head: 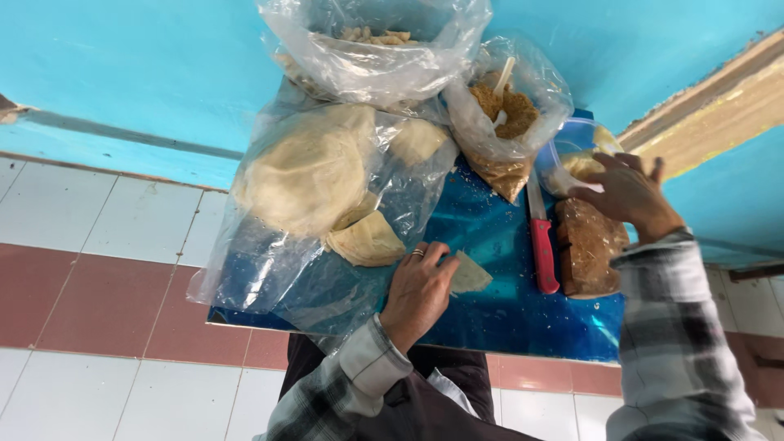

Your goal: The person pinches off pieces of dough, flattens them on a plastic-covered board, spoons brown paste filling from a bag onto each piece, and folds and pinches the dough closed around the filling, placing finished stuffed pastries into a plastic bag.

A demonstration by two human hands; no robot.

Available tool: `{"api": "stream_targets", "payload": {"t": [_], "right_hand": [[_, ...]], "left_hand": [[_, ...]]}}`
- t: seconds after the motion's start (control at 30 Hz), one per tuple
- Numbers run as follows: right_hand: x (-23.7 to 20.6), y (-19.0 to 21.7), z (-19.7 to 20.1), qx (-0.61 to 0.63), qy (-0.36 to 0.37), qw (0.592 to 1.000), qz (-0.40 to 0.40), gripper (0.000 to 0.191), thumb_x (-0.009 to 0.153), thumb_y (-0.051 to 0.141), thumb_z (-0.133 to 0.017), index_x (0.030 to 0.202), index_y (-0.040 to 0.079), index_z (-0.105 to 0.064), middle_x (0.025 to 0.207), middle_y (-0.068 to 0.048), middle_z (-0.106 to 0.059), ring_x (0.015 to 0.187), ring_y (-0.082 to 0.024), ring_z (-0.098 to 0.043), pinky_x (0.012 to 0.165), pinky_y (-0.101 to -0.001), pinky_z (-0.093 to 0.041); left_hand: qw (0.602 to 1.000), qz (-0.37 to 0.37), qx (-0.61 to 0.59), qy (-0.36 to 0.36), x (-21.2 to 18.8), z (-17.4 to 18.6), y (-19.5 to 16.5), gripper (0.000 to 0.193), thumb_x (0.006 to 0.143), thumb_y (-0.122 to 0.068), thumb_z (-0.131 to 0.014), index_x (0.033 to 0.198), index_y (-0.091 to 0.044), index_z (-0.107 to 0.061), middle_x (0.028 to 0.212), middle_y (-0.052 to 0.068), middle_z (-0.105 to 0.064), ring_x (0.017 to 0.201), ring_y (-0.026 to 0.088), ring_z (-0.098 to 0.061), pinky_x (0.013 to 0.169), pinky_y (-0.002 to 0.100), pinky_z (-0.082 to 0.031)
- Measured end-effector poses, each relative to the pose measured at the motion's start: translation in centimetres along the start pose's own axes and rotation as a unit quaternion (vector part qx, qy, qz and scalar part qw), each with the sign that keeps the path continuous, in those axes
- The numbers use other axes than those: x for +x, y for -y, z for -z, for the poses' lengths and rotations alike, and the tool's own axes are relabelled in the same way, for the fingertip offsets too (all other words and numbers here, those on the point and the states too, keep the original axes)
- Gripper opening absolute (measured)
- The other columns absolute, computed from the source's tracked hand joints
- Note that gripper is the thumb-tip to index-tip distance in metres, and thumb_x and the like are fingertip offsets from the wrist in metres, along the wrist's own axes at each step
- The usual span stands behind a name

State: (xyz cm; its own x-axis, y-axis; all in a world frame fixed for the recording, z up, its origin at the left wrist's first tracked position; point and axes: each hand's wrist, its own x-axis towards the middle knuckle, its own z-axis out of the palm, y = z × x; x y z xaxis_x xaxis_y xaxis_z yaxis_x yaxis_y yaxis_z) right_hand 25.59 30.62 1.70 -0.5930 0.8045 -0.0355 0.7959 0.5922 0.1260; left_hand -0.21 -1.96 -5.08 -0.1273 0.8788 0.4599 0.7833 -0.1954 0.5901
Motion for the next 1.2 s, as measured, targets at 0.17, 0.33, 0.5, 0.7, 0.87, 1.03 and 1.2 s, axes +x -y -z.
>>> {"api": "stream_targets", "payload": {"t": [0.17,0.33,0.5,0.7,0.87,1.03,1.2], "right_hand": [[-1.5,-1.4,-1.9,0.062,-0.063,0.996,-0.005,0.039,0.084,0.055,-0.073,0.102,0.022,-0.084,0.164,0.0,-0.044,0.155,-0.031,-0.025,0.113,-0.0786,-0.003],[-2.4,-0.9,-1.5,0.093,-0.04,0.995,-0.016,0.032,0.086,0.048,-0.073,0.1,0.022,-0.085,0.163,0.003,-0.046,0.156,-0.029,-0.025,0.116,-0.0778,-0.002],[-4.6,1.5,1.2,0.081,-0.138,0.986,-0.037,0.024,0.08,0.031,-0.079,0.099,0.016,-0.077,0.158,-0.008,-0.049,0.151,-0.032,-0.029,0.115,-0.0766,-0.002],[-12.6,11.3,0.1,0.202,-0.225,0.936,0.178,0.044,0.08,0.005,-0.066,0.114,0.031,-0.074,0.154,-0.005,-0.054,0.133,-0.026,-0.052,0.119,-0.057,-0.031],[-16.9,18.6,-2.0,0.107,-0.198,0.953,0.203,0.059,0.077,0.001,-0.066,0.131,0.024,-0.069,0.151,-0.008,-0.05,0.14,-0.033,-0.045,0.115,-0.0691,-0.022],[-18.4,18.5,-0.3,-0.002,-0.213,0.954,0.213,0.063,0.075,0.002,-0.065,0.133,0.026,-0.068,0.153,-0.006,-0.05,0.139,-0.032,-0.046,0.117,-0.0675,-0.024],[-18.2,18.3,0.1,0.026,-0.239,0.952,0.191,0.048,0.079,0.001,-0.067,0.12,0.026,-0.072,0.151,-0.006,-0.052,0.139,-0.03,-0.048,0.12,-0.064,-0.025]], "left_hand": [[1.0,0.003,-0.005,-0.024,-0.7,-1.4,-2.2,0.021,0.087,-0.001,-0.068,0.108,0.0,-0.071,0.111,0.012,-0.062,0.102,0.032,-0.062,0.086,0.044,-0.052],[1.0,0.005,-0.004,-0.012,-1.6,-1.4,-3.7,0.021,0.086,0.0,-0.07,0.107,-0.003,-0.071,0.112,0.012,-0.062,0.103,0.031,-0.062,0.082,0.043,-0.054],[0.999,-0.029,0.035,-0.009,-1.6,-1.2,-4.0,0.032,0.077,0.002,-0.071,0.109,-0.004,-0.073,0.113,0.012,-0.062,0.102,0.03,-0.063,0.083,0.044,-0.052],[0.998,0.009,0.063,-0.018,-0.8,-1.7,-3.2,0.025,0.082,-0.001,-0.07,0.106,-0.003,-0.073,0.112,0.013,-0.064,0.102,0.031,-0.063,0.086,0.044,-0.052],[0.997,0.0,0.061,-0.043,-1.1,-2.0,-3.0,0.022,0.085,-0.002,-0.069,0.107,-0.001,-0.072,0.112,0.014,-0.064,0.103,0.031,-0.063,0.086,0.043,-0.052],[0.998,0.003,0.065,-0.014,-1.9,-2.1,-3.4,0.018,0.085,-0.003,-0.069,0.102,-0.002,-0.073,0.11,0.014,-0.064,0.1,0.031,-0.063,0.084,0.043,-0.052],[0.997,0.0,0.065,-0.032,-2.4,-2.3,-3.7,0.018,0.085,-0.003,-0.07,0.103,-0.002,-0.073,0.109,0.013,-0.064,0.099,0.03,-0.063,0.084,0.043,-0.053]]}}
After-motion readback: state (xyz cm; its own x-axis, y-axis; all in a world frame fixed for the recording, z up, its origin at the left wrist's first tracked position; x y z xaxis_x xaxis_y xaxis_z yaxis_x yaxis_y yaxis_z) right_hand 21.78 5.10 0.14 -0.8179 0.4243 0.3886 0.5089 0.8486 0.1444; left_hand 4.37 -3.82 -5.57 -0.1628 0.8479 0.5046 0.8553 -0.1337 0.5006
